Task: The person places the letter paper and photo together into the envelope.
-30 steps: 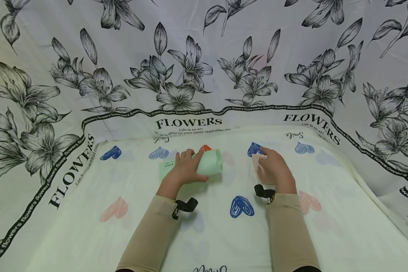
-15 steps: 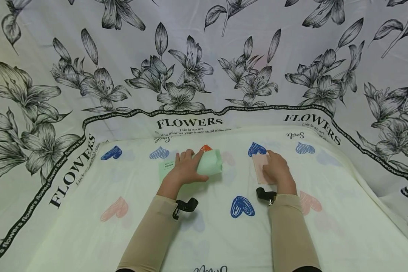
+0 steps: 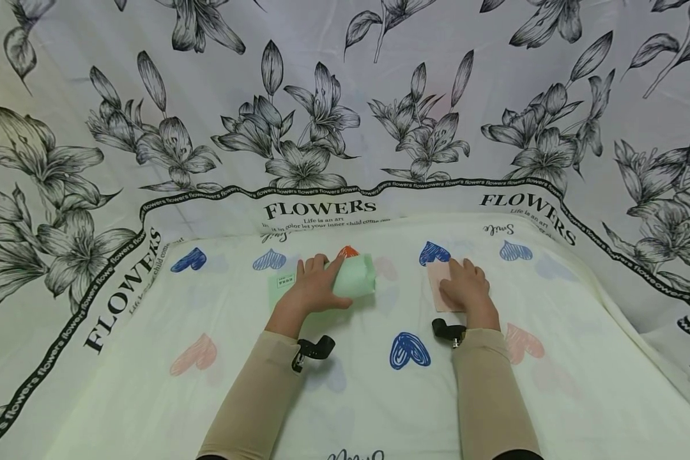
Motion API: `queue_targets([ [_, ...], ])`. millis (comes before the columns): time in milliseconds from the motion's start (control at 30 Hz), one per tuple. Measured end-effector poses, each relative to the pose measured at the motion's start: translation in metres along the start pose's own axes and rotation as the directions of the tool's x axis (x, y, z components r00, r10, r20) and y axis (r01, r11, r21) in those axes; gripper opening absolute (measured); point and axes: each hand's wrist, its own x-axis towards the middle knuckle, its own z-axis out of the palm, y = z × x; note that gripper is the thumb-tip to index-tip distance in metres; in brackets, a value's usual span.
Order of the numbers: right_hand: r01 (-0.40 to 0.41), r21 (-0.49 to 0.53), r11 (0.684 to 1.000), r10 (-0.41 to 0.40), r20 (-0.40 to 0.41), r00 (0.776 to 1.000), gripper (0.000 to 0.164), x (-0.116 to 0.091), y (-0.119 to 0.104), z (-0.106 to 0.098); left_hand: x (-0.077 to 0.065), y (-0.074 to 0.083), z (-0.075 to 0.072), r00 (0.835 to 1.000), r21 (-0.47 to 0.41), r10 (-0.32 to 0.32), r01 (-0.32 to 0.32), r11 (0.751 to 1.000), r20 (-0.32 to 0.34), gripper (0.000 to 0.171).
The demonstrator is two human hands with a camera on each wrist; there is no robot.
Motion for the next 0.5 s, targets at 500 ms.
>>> queue_targets([
  [500, -0.101, 0.030, 0.994, 0.100, 0.022, 0.995, 0.076, -0.022, -0.014, -0.018, -0.002, 0.000, -0.002, 1.000, -0.010, -0.008, 0.008, 1.000, 0.007, 0.108],
])
